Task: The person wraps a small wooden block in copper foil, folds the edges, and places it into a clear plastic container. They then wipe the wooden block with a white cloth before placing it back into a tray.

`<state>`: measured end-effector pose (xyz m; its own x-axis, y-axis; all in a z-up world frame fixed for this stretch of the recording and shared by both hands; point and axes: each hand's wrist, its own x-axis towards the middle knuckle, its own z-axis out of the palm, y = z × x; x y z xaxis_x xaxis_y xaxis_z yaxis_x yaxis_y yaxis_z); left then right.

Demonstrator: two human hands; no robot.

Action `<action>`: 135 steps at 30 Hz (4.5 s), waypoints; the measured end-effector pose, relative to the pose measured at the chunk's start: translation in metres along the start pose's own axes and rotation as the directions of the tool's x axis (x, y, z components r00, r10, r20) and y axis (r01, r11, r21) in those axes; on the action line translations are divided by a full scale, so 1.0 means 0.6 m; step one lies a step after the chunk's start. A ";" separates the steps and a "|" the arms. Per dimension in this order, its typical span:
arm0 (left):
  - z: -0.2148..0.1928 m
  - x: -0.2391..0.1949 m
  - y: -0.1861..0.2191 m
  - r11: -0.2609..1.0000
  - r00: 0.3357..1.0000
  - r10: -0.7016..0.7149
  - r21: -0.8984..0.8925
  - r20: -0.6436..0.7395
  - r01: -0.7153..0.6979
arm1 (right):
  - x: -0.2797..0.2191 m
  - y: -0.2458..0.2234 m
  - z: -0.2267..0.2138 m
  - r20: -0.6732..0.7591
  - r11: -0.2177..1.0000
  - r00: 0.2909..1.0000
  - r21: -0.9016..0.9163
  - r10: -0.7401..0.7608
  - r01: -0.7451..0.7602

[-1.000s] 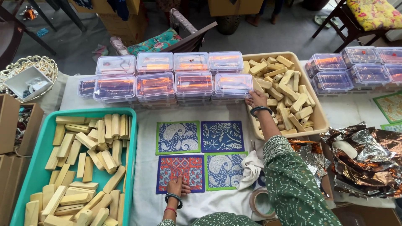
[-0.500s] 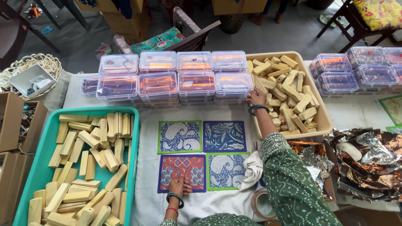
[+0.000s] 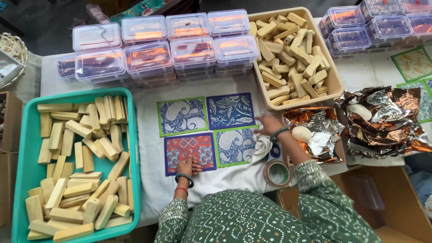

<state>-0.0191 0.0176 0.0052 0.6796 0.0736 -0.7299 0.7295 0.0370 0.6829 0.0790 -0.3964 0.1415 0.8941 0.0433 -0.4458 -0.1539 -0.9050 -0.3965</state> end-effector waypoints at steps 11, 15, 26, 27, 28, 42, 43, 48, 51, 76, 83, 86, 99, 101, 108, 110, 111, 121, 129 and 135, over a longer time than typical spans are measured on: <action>-0.003 0.047 -0.040 0.998 0.971 0.007 -0.056 0.240 0.006 | -0.050 0.076 0.151 -0.235 0.948 0.972 -0.312 -0.016 -0.060; -0.046 0.025 -0.033 0.958 0.936 0.251 0.078 0.246 -0.277 | -0.083 -0.003 0.094 -0.298 0.965 0.953 -0.259 -0.049 -0.032; -0.549 -0.144 0.091 0.646 0.475 0.711 0.749 -0.518 -0.150 | -0.059 -0.004 0.240 -0.456 0.990 0.880 -0.097 -0.132 0.099; -0.562 -0.181 0.101 0.650 0.473 0.707 0.747 -0.525 -0.143 | -0.060 -0.005 0.242 -0.450 0.990 0.882 -0.098 -0.139 0.106; -0.575 -0.219 0.112 0.631 0.523 0.676 0.774 -0.519 -0.047 | -0.060 -0.006 0.244 -0.462 0.991 0.878 -0.090 -0.127 0.096; -0.557 -0.201 0.040 0.619 0.628 0.624 0.784 -0.465 -0.034 | -0.081 -0.061 0.223 -0.511 0.995 0.858 -0.101 -0.057 0.006; -0.538 -0.187 0.051 0.750 0.604 0.653 0.504 -0.458 -0.428 | -0.078 -0.055 0.220 -0.492 0.993 0.868 -0.113 -0.072 0.019; -0.323 -0.115 0.141 0.438 0.816 0.519 -0.741 -0.254 -0.509 | 0.001 0.014 0.238 -0.482 0.996 0.872 -0.038 -0.084 0.076; -0.181 -0.056 0.166 0.422 0.855 0.516 -0.881 0.041 -0.212 | -0.040 -0.092 0.185 -0.616 0.954 0.771 0.103 -0.161 0.282; 0.115 -0.107 0.191 0.532 0.752 0.547 -0.846 0.368 0.027 | -0.248 -0.399 0.139 -0.603 0.705 0.647 0.189 -0.466 0.684; 0.146 -0.147 0.198 0.724 0.834 0.495 -0.647 0.244 -0.239 | -0.135 -0.405 0.053 -0.641 0.758 0.709 0.296 -0.293 0.581; 0.137 -0.198 0.231 0.682 0.882 0.374 -0.729 0.286 -0.053 | -0.114 -0.391 0.047 -0.552 0.732 0.806 0.457 -0.212 0.506; 0.140 -0.061 0.170 0.343 0.839 0.396 -0.907 0.374 0.243 | -0.223 -0.367 0.121 -0.629 0.625 0.618 0.256 -0.471 0.737; 0.127 -0.104 0.186 0.396 0.718 0.567 -0.898 0.404 0.192 | -0.266 -0.368 0.133 -0.572 0.577 0.618 0.283 -0.539 0.766; 0.139 -0.153 0.234 0.565 0.807 0.561 -0.798 0.184 -0.211 | -0.205 -0.384 0.082 -0.678 0.673 0.684 0.376 -0.268 0.636; 0.135 -0.183 0.240 0.647 0.811 0.540 -0.728 0.226 -0.227 | -0.183 -0.387 0.057 -0.734 0.674 0.627 0.325 -0.263 0.664; 0.129 -0.207 0.253 0.648 0.812 0.538 -0.727 0.226 -0.227 | -0.170 -0.383 0.049 -0.733 0.673 0.628 0.328 -0.262 0.663; 0.114 -0.199 0.248 0.832 0.893 0.442 -0.412 0.086 -0.372 | -0.101 -0.340 0.048 -0.438 0.596 0.868 0.641 -0.233 0.483; 0.119 -0.190 0.259 0.588 0.839 0.485 -0.802 0.246 -0.105 | -0.197 -0.384 0.106 -0.602 0.676 0.509 -0.072 -0.616 0.734; 0.119 -0.185 0.241 0.612 0.839 0.450 -0.790 0.305 -0.041 | -0.174 -0.376 0.077 -0.656 0.657 0.450 -0.094 -0.606 0.748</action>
<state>0.0166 -0.0563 0.1830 0.9223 -0.2254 -0.3139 0.3573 0.8070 0.4703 0.0009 -0.1770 0.2407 0.7712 0.2903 0.5665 0.6073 -0.6022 -0.5182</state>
